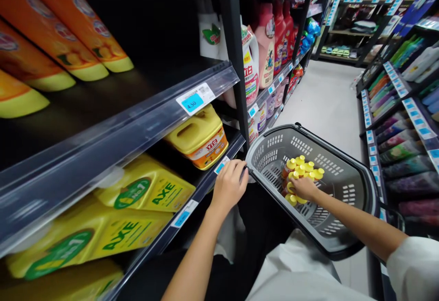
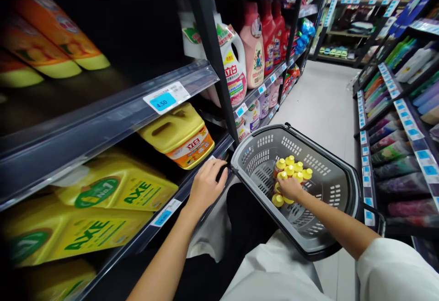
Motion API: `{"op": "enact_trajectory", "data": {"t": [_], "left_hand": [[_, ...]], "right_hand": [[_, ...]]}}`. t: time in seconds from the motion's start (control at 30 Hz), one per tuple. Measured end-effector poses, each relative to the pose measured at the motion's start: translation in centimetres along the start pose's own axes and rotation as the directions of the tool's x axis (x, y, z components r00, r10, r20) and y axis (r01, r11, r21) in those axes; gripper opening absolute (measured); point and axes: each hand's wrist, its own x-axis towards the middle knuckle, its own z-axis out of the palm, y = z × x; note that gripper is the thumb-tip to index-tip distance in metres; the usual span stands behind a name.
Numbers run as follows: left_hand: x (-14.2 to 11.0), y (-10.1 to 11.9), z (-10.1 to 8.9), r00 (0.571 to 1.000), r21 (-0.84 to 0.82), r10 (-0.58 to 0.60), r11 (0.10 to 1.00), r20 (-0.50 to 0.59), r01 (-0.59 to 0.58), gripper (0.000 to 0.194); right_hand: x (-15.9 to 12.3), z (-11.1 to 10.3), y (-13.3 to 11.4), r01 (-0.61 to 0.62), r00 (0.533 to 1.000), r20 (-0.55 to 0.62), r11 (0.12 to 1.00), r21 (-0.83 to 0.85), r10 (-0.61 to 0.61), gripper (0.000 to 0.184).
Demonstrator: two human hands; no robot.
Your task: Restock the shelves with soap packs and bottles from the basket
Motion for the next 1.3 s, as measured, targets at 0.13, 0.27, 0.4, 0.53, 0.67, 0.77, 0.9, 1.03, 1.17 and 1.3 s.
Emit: {"op": "enact_trajectory", "data": {"t": [0.13,0.27,0.4,0.53,0.67,0.77,0.9,1.03,1.17,1.3], "left_hand": [[0.0,0.2,0.2,1.0,-0.007,0.0,1.0,0.017,0.0,0.017],[0.1,0.3,0.5,0.999,-0.051,-0.031,0.998,0.024,0.032,0.017],[0.1,0.5,0.9,0.997,-0.129,-0.071,0.989,0.025,0.074,0.017],[0.1,0.6,1.4,0.988,-0.275,-0.154,0.949,0.018,0.153,0.025],[0.3,0.3,1.9,0.959,-0.456,-0.27,0.866,-0.087,0.203,0.071],[0.7,0.5,1.8,0.904,-0.557,-0.362,0.81,-0.23,0.182,0.082],[1.1,1.3,1.1,0.707,-0.622,-0.474,0.781,-0.525,0.063,0.067],[1.3,2.3,-0.8,0.659,-0.802,-0.593,0.596,-0.463,-0.028,0.061],[2.2,3.5,-3.9,0.751,-0.982,-0.635,0.157,-0.179,-0.101,0.054],[3.3,4.3,-6.7,0.719,-0.995,-0.688,0.047,-0.099,-0.092,0.056]], "right_hand": [[-0.8,-2.3,0.2,-0.041,0.999,-0.024,0.999,0.015,0.041,0.031],[-2.1,-9.2,0.9,-0.064,0.988,-0.138,0.998,-0.005,0.063,0.034],[-4.9,-19.3,0.6,-0.021,0.902,-0.432,1.0,-0.016,0.012,0.039],[-8.4,-28.3,-1.2,0.143,0.688,-0.716,0.989,-0.025,-0.117,0.041],[-10.1,-34.1,-3.6,0.333,0.484,-0.866,0.941,0.051,-0.125,0.031],[-9.7,-36.8,-5.8,0.526,0.445,-0.893,0.828,0.196,-0.071,0.025],[-8.8,-39.3,-8.7,0.734,0.502,-0.858,0.577,0.359,-0.106,0.024],[-8.1,-40.5,-10.7,0.846,0.507,-0.851,0.27,0.46,-0.137,0.038],[-7.1,-39.5,-11.7,0.809,0.586,-0.805,0.124,0.574,-0.094,0.045],[-6.1,-37.4,-13.3,0.767,0.641,-0.738,0.134,0.628,-0.212,0.05]]}}
